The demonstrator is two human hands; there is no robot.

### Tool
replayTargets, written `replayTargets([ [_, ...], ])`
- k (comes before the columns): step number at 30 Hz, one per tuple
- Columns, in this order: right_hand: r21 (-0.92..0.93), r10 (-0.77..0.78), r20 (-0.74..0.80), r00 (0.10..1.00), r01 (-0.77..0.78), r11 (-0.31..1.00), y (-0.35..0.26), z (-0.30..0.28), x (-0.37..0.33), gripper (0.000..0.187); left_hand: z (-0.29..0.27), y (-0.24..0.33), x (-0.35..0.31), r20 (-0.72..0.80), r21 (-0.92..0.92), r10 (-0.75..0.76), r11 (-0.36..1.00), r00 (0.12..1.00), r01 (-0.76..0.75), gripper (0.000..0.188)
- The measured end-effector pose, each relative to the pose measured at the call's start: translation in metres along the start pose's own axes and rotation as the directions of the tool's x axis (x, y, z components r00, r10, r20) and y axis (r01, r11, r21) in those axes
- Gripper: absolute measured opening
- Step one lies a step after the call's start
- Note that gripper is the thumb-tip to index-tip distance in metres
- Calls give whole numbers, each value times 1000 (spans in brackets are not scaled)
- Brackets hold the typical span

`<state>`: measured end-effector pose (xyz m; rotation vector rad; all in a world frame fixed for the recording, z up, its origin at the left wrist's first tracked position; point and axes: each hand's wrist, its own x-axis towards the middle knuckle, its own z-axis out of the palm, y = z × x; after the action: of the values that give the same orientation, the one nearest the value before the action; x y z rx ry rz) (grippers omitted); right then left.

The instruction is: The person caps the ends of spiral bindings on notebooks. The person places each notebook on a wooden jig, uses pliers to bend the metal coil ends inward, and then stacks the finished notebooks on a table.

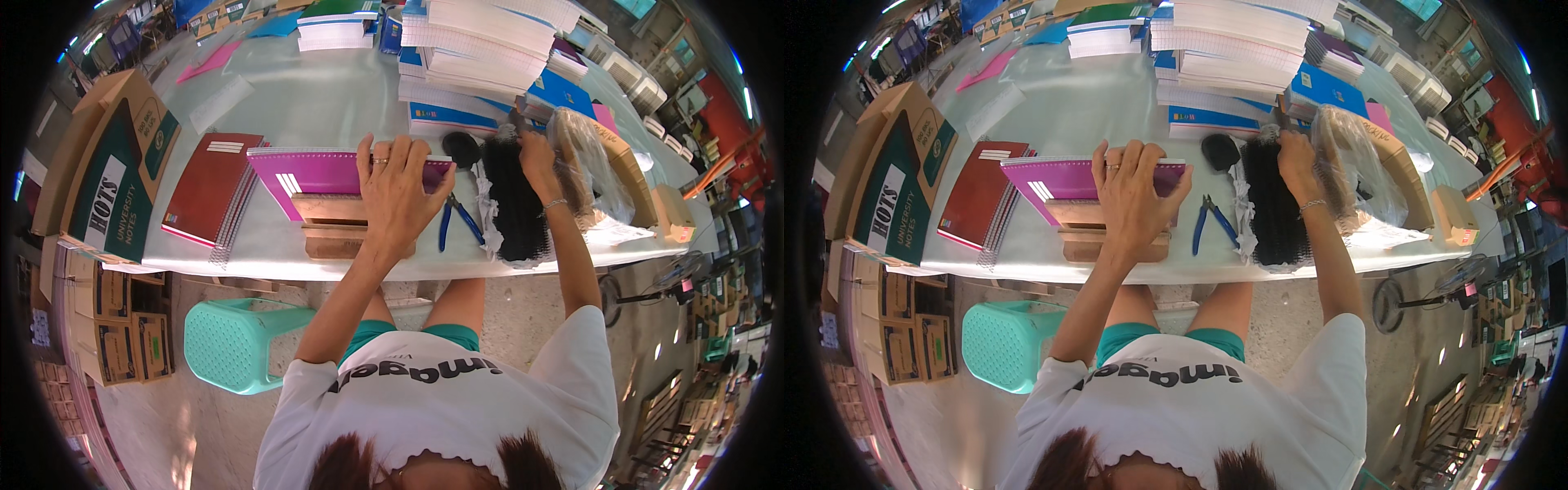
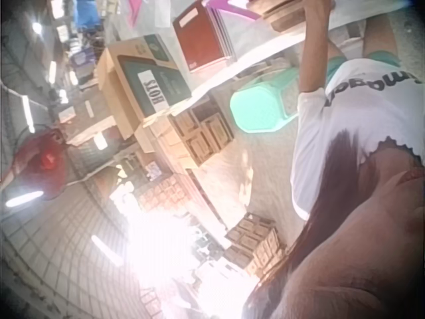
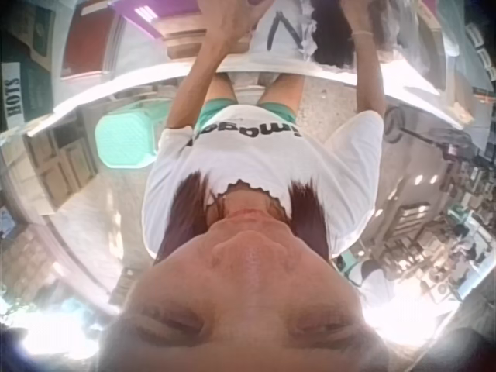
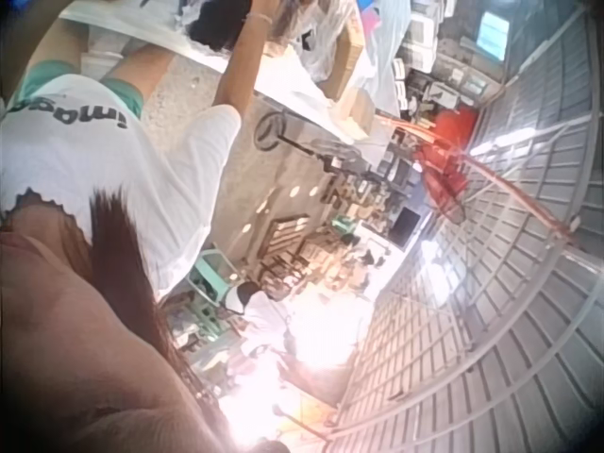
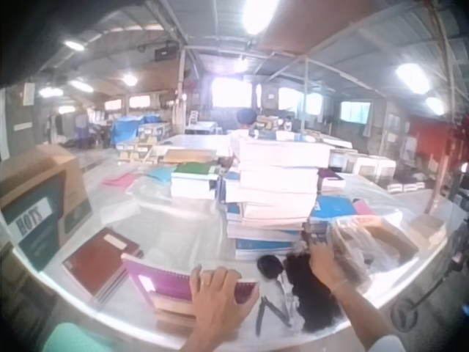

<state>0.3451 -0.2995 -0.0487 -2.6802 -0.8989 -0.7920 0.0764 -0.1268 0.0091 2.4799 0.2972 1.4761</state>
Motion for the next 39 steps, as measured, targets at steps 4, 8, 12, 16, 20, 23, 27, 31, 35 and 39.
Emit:
replayTargets([
  [4,42,-38,12,999,37,998,-7,-12,-1,13,-1,-2,-2,-3,14,-2,1000,1000,2,30],
  [8,33,5,32,999,-6,999,-17,-28,1,14,-2,-1,-1,16,21,-4,1000,1000,4,30],
  [12,398,-16,-8,1000,18,917,-54,-76,-4,25,-2,-1,0,12,23,-4,1000,1000,3,30],
  [16,736,-99,118,988,-20,677,-114,-144,-19,30,-7,-1,1,38,6,-25,1000,999,25,29],
  [20,863,-293,194,936,-21,505,-128,-151,-31,27,-8,-1,3,52,-27,-36,999,998,38,28],
  [23,897,-268,176,947,-43,439,-133,-150,-35,24,-9,-1,4,58,-49,-38,998,998,41,28],
  [27,880,-282,179,943,-25,475,-133,-150,-36,23,-11,-4,5,90,-80,-27,996,996,34,28],
  [31,866,-284,105,953,53,498,-134,-150,-35,22,-12,-6,8,120,-109,-13,994,993,27,28],
  [35,842,-338,-30,941,206,499,-132,-145,-34,20,-11,-5,8,126,-111,-17,993,992,31,26],
  [39,828,-386,52,921,176,532,-129,-150,-33,17,-11,-5,7,131,-106,-24,994,991,38,25],
])
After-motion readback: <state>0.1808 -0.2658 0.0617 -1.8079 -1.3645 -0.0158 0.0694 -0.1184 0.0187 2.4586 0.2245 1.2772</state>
